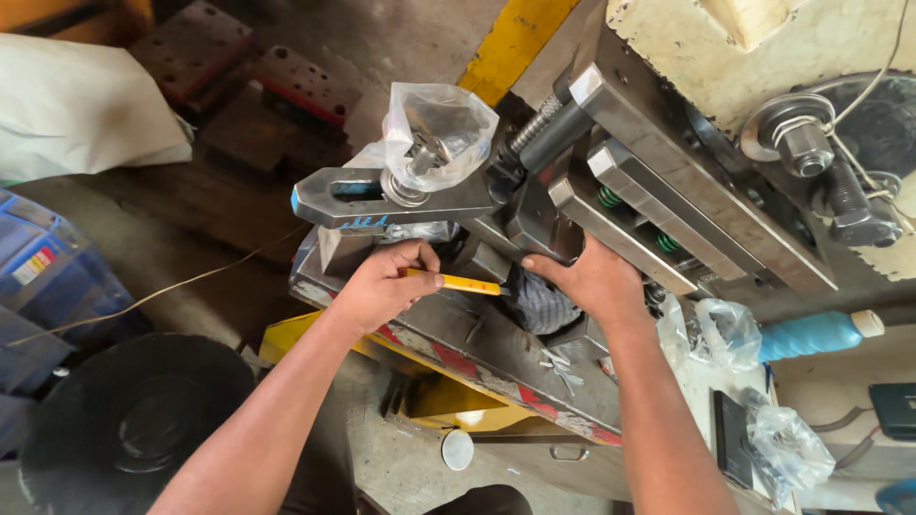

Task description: The person uses a yellow utility knife to scrape or adjust parts of a metal press machine. They repeatedly insert the knife into gaps between metal plates and apply pressure while holding the machine steady with the other hand.

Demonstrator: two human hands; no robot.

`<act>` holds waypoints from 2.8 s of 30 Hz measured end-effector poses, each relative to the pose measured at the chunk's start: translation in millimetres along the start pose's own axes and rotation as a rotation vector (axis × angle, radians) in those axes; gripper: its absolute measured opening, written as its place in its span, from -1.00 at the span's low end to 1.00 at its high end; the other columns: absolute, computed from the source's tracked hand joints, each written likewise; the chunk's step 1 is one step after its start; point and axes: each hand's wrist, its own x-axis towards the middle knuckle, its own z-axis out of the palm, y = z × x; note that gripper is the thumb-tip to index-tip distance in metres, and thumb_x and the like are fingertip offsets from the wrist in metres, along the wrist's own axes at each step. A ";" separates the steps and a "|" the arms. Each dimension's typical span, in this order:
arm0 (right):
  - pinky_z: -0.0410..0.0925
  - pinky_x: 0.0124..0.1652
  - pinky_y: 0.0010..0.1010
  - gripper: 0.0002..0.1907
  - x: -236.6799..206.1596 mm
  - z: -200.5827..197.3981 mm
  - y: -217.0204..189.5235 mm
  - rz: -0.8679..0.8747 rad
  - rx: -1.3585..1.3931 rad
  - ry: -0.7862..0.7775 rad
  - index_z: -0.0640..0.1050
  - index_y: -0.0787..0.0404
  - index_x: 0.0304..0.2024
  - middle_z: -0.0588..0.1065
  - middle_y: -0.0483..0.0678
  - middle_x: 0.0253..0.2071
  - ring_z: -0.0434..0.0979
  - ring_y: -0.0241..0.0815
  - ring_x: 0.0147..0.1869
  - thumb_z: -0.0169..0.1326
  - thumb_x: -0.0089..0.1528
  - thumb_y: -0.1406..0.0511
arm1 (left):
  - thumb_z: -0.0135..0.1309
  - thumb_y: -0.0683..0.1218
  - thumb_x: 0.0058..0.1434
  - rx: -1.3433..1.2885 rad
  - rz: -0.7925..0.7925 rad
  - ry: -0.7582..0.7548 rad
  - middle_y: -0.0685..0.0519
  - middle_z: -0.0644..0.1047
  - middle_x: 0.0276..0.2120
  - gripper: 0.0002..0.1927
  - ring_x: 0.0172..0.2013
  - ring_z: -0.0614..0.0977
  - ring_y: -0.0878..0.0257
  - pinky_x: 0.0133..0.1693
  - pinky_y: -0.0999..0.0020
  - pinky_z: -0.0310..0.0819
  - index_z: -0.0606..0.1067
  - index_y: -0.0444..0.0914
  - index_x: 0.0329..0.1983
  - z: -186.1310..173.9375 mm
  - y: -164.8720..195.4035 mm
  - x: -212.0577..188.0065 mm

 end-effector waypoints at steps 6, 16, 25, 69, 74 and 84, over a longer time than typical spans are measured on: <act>0.25 0.20 -0.04 0.04 -3.3 -4.9 -2.9 -0.017 0.012 0.043 0.38 0.14 0.31 0.41 0.23 0.26 0.35 0.25 0.33 0.31 -0.06 -0.24 | 0.16 -0.22 0.22 -0.011 0.075 0.010 0.21 0.40 -0.57 -0.92 -0.56 0.37 0.46 -0.52 0.50 0.20 0.47 -0.25 -0.31 -1.5 -1.7 -0.6; 0.42 -0.15 -0.30 -0.63 -141.3 43.8 -7.6 -0.160 0.448 0.642 0.58 0.23 0.01 0.59 0.04 -0.13 0.58 -0.03 -0.17 0.25 0.19 0.23 | 0.09 -0.23 0.26 -0.325 0.107 0.049 0.09 0.35 -0.63 -0.93 -0.62 0.37 0.35 -0.54 0.40 0.27 0.43 -0.29 -0.26 43.2 20.7 -31.7; 0.34 -0.48 -0.45 -0.71 -171.7 81.2 31.9 0.041 0.837 0.295 0.65 0.22 -0.11 0.55 -0.11 -0.45 0.40 -0.30 -0.58 0.30 0.13 0.29 | 0.07 -0.28 0.30 0.270 0.417 0.101 0.19 0.41 -0.50 -0.95 -0.49 0.34 0.50 -0.48 0.52 0.19 0.44 -0.31 -0.22 167.6 22.3 46.0; 0.41 -0.08 -0.35 -0.81 -163.5 12.8 128.2 0.296 0.201 0.987 0.61 0.19 -0.04 0.52 0.00 -0.10 0.54 -0.07 -0.06 0.23 0.30 0.42 | 0.02 -0.34 0.29 -0.162 0.164 -0.003 0.05 0.40 -0.55 -0.96 -0.55 0.38 0.33 -0.47 0.38 0.26 0.45 -0.39 -0.23 22.4 -40.4 -4.6; 0.30 -0.19 -0.51 -0.79 -165.3 31.2 161.0 0.429 0.666 1.017 0.58 0.27 0.04 0.49 -0.08 -0.16 0.37 -0.34 -0.22 0.18 0.35 0.42 | 0.00 -0.36 0.28 -0.119 0.185 -0.015 0.04 0.41 -0.52 -0.94 -0.53 0.39 0.32 -0.45 0.37 0.28 0.44 -0.39 -0.21 24.6 -40.0 -6.2; 0.35 -0.33 -0.57 -0.76 -201.1 98.8 75.8 0.216 1.081 0.436 0.65 0.29 -0.07 0.54 -0.22 -0.36 0.44 -0.47 -0.34 0.24 0.23 0.33 | 0.01 -0.33 0.30 -0.361 0.208 0.016 0.07 0.37 -0.57 -0.94 -0.55 0.39 0.29 -0.47 0.33 0.30 0.44 -0.33 -0.22 50.9 -17.0 -14.8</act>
